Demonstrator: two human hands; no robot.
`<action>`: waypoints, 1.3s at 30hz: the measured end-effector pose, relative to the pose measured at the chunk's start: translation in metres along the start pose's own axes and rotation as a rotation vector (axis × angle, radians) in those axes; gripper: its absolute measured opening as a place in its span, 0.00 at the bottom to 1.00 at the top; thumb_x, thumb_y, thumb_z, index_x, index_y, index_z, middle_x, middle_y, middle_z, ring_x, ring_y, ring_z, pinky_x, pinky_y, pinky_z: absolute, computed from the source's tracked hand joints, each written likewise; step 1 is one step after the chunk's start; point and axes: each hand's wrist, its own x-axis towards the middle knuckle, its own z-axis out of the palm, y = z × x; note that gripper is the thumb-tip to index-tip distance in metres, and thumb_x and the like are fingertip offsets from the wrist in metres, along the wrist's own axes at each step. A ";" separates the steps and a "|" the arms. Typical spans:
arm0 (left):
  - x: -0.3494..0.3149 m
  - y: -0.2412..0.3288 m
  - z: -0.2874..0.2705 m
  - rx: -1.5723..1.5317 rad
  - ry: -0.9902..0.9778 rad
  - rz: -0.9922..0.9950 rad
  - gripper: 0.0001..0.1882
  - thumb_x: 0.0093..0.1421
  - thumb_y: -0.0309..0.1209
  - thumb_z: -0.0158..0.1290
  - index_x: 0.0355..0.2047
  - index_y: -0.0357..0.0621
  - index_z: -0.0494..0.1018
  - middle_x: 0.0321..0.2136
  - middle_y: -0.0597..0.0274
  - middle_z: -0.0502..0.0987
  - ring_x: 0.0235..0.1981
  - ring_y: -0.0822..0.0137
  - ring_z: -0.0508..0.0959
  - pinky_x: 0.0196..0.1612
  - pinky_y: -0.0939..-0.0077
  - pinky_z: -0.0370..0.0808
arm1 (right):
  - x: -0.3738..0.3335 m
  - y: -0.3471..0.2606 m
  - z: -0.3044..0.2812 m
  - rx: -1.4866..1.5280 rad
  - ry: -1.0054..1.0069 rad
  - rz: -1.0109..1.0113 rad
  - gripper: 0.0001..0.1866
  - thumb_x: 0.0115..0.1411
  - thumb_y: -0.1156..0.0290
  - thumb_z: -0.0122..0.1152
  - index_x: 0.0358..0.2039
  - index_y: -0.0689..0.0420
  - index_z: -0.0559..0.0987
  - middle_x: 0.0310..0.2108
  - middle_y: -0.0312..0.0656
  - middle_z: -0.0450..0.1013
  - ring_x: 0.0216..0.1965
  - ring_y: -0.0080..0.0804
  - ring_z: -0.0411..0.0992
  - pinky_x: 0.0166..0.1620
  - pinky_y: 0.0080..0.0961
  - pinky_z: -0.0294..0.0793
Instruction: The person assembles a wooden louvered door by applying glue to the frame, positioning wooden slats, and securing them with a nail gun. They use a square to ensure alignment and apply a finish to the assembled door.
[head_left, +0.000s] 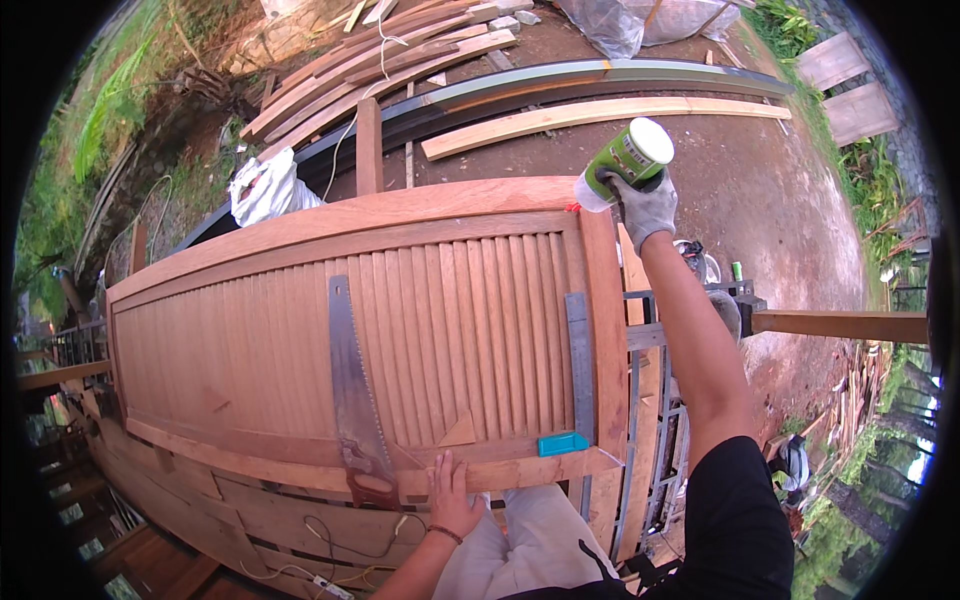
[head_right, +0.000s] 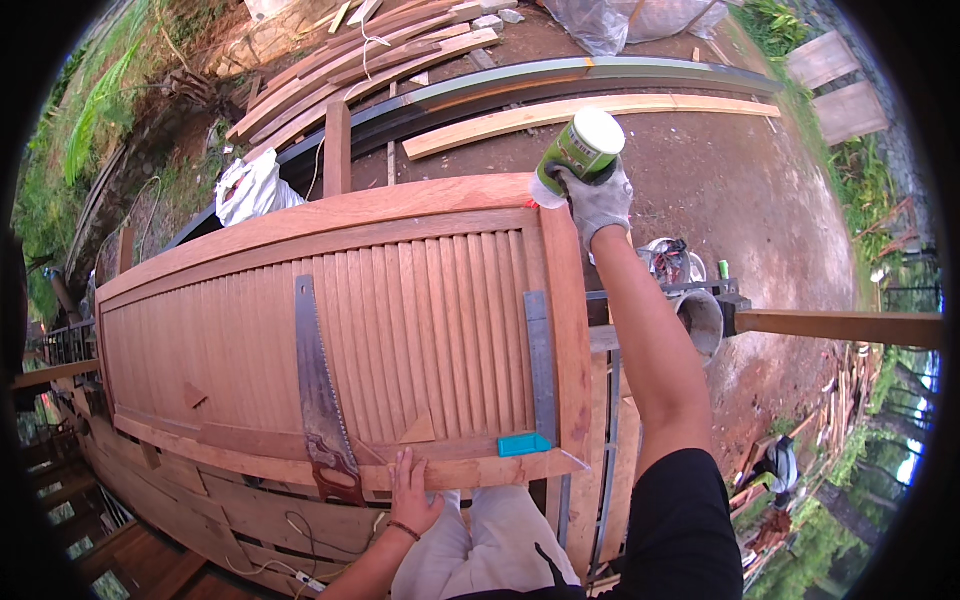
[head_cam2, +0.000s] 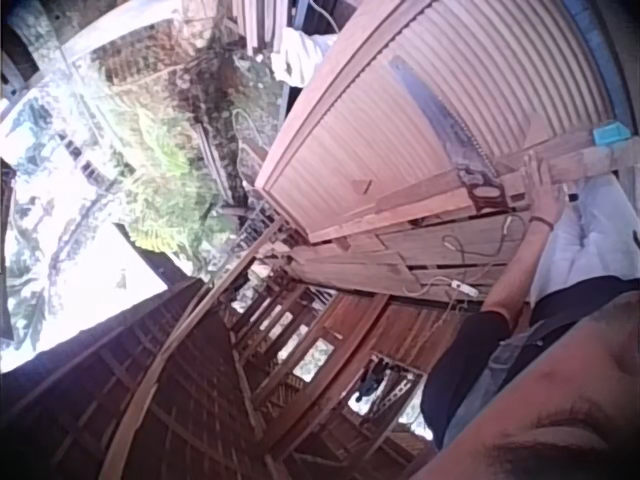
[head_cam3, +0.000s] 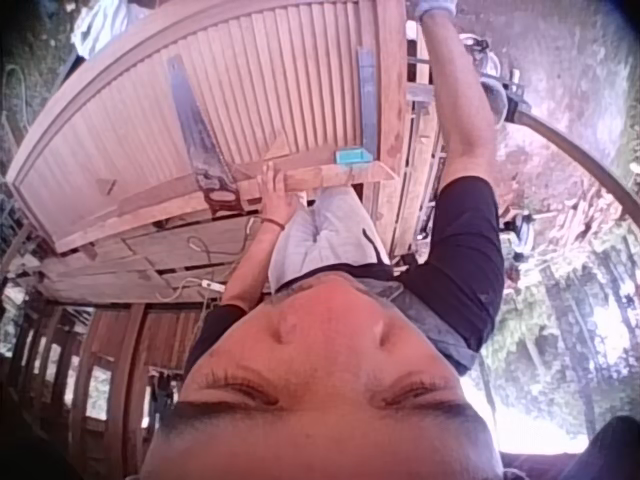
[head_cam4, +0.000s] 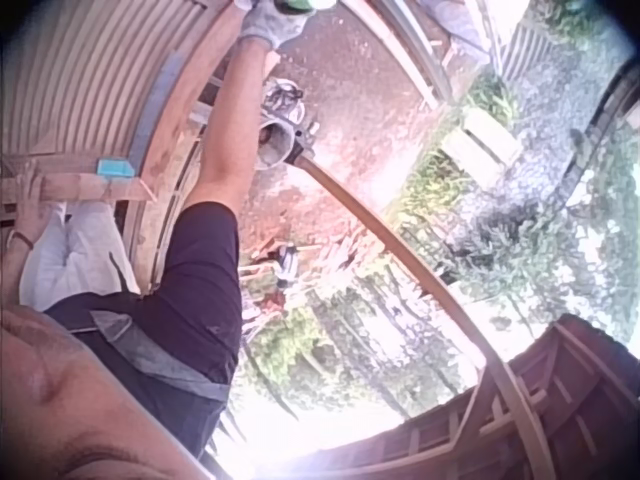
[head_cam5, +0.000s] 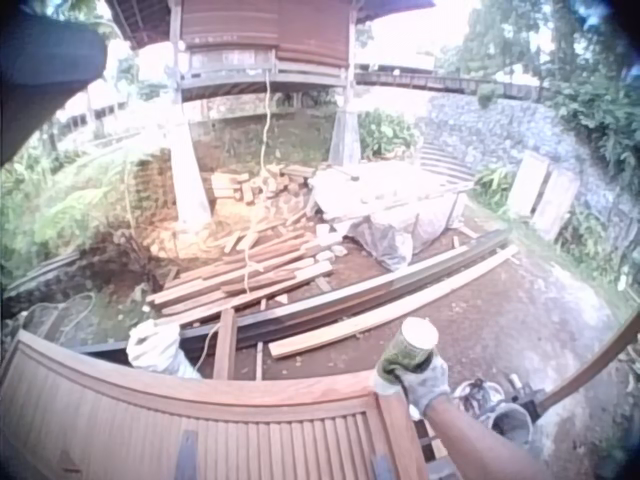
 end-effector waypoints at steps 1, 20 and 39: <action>0.001 0.000 0.001 -0.009 -0.003 0.004 0.40 0.46 0.32 0.61 0.60 0.38 0.62 0.68 0.41 0.49 0.70 0.42 0.47 0.68 0.40 0.45 | -0.001 0.012 -0.002 0.089 0.073 0.058 0.36 0.42 0.61 0.79 0.50 0.61 0.74 0.43 0.48 0.78 0.45 0.42 0.77 0.49 0.34 0.76; 0.049 0.083 -0.026 -0.708 0.027 0.010 0.38 0.53 0.34 0.63 0.61 0.34 0.59 0.60 0.41 0.64 0.63 0.49 0.64 0.66 0.61 0.61 | -0.291 0.006 -0.049 1.503 -0.186 1.104 0.18 0.63 0.64 0.60 0.52 0.53 0.72 0.50 0.42 0.74 0.54 0.43 0.71 0.60 0.54 0.68; -0.041 0.015 0.000 -0.339 0.177 -0.082 0.22 0.52 0.28 0.58 0.48 0.38 0.73 0.47 0.48 0.75 0.49 0.49 0.76 0.53 0.63 0.73 | 0.062 0.028 -0.006 0.154 0.136 0.022 0.35 0.42 0.71 0.78 0.52 0.59 0.72 0.47 0.47 0.76 0.48 0.38 0.76 0.52 0.33 0.75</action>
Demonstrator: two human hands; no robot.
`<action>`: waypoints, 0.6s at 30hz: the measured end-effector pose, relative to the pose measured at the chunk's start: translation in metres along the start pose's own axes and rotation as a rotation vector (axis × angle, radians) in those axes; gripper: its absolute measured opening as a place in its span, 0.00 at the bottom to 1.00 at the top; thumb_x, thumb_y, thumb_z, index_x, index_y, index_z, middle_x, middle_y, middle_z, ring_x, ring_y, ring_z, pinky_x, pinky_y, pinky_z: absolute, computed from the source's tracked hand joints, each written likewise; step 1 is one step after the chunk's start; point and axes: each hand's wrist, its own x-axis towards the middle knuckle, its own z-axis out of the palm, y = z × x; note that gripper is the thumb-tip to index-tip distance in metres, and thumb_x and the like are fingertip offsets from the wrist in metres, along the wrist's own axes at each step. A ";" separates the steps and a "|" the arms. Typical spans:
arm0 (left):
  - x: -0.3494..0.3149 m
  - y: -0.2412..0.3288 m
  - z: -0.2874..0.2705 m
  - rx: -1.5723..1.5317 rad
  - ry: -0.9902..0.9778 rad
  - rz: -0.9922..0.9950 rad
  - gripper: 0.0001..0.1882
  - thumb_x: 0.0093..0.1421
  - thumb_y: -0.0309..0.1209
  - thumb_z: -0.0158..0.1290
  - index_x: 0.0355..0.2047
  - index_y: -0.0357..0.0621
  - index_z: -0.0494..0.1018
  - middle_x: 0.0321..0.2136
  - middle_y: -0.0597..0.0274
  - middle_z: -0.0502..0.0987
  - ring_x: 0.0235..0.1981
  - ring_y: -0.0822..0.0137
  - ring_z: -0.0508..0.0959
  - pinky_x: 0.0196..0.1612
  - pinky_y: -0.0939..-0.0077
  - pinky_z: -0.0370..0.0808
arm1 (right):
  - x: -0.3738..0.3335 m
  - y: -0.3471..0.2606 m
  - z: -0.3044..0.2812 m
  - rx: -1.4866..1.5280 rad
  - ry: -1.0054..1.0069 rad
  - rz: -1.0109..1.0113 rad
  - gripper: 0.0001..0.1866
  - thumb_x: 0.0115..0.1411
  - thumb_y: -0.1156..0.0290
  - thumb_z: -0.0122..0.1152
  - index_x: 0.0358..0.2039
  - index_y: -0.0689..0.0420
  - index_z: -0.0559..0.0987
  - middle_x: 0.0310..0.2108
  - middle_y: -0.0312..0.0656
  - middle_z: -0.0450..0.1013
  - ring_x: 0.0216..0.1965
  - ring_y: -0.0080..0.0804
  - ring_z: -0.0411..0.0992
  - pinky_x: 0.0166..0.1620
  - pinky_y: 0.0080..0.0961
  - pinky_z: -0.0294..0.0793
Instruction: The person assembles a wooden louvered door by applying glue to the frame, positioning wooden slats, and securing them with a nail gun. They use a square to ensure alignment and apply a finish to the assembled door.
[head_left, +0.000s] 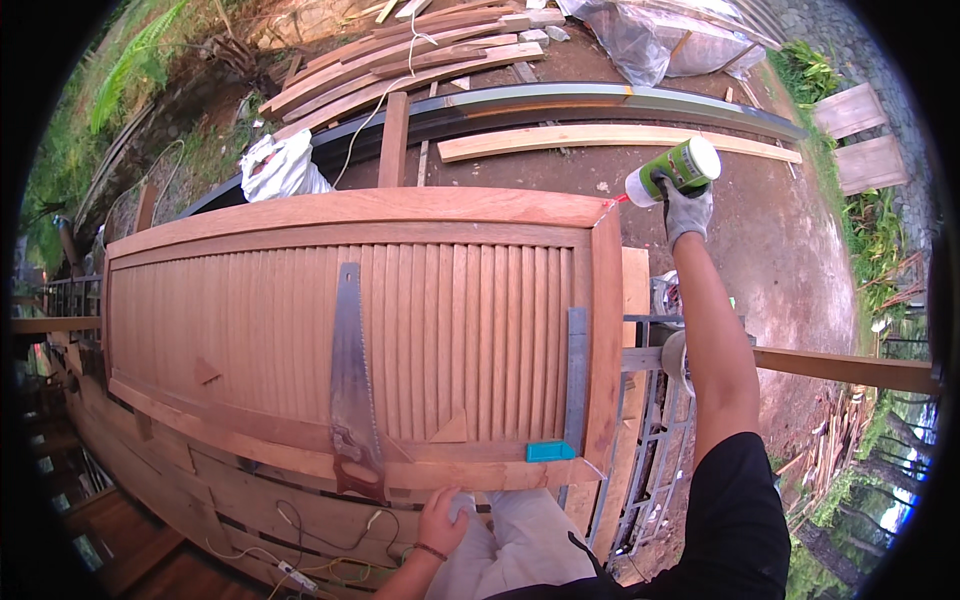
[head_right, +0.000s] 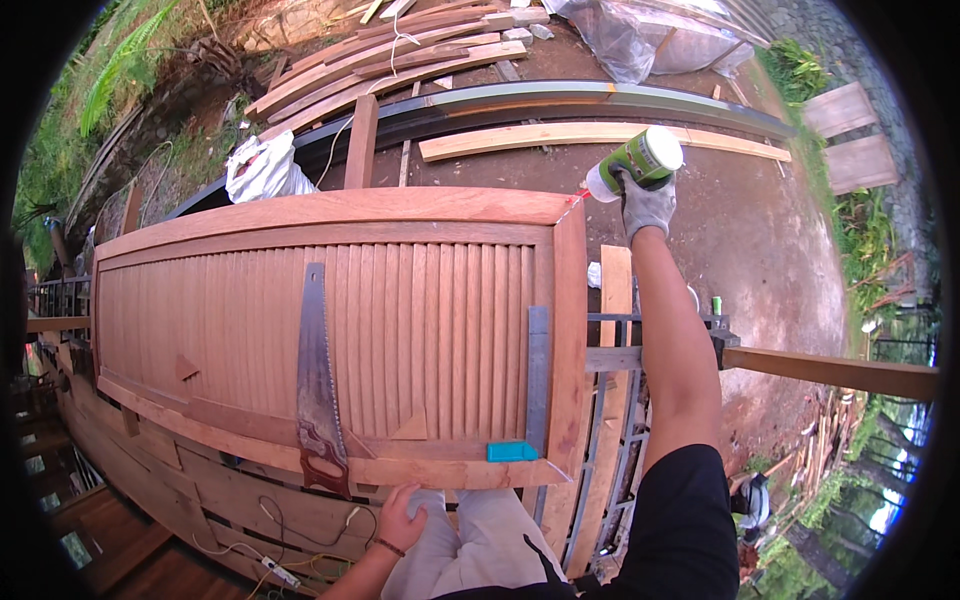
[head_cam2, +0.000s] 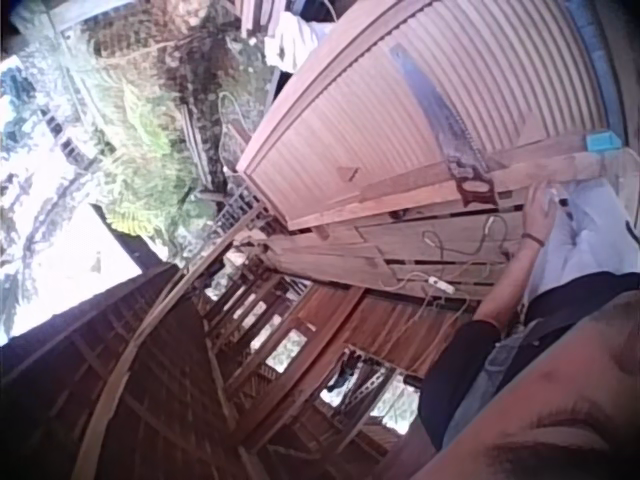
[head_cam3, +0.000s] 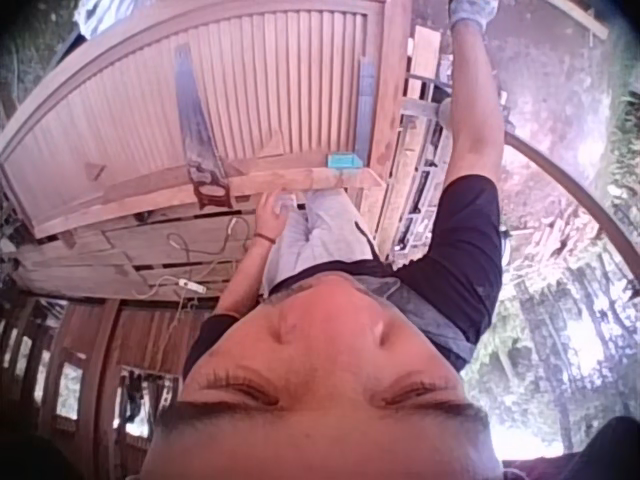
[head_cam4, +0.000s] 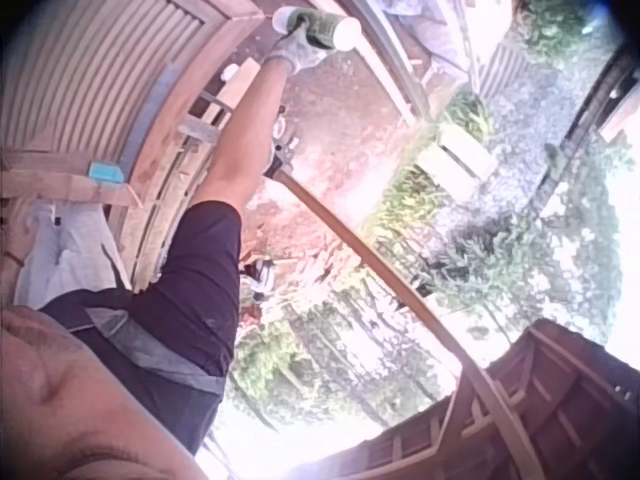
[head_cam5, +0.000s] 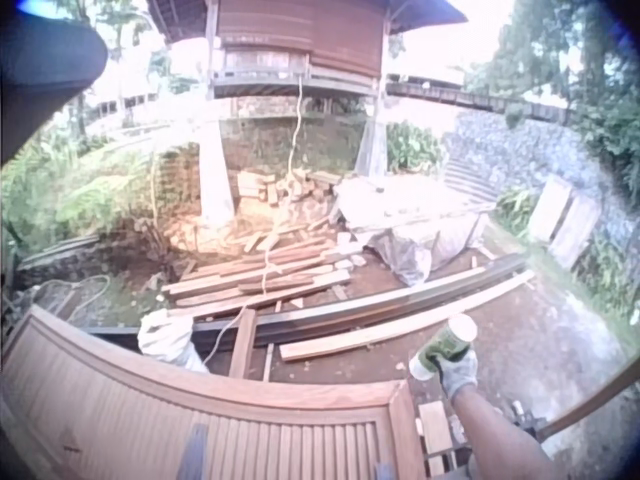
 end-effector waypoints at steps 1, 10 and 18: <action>0.001 0.000 0.000 -0.013 0.004 0.002 0.21 0.52 0.28 0.58 0.48 0.38 0.73 0.47 0.48 0.75 0.49 0.49 0.76 0.52 0.63 0.74 | 0.002 0.001 0.000 -0.012 -0.010 0.000 0.35 0.42 0.70 0.78 0.52 0.59 0.72 0.47 0.47 0.77 0.48 0.39 0.76 0.52 0.34 0.75; 0.008 0.005 -0.001 -0.021 0.003 -0.035 0.20 0.52 0.27 0.58 0.47 0.39 0.73 0.45 0.49 0.76 0.47 0.50 0.77 0.51 0.63 0.74 | 0.016 0.024 0.007 -0.090 -0.024 -0.074 0.37 0.42 0.63 0.77 0.53 0.58 0.72 0.46 0.50 0.77 0.50 0.45 0.76 0.53 0.36 0.74; 0.010 0.005 -0.002 -0.027 -0.013 -0.057 0.21 0.51 0.26 0.58 0.47 0.40 0.73 0.44 0.49 0.76 0.45 0.51 0.77 0.49 0.65 0.75 | 0.014 0.018 0.008 -0.166 0.002 -0.083 0.35 0.42 0.70 0.78 0.51 0.59 0.73 0.45 0.46 0.77 0.46 0.35 0.77 0.49 0.31 0.77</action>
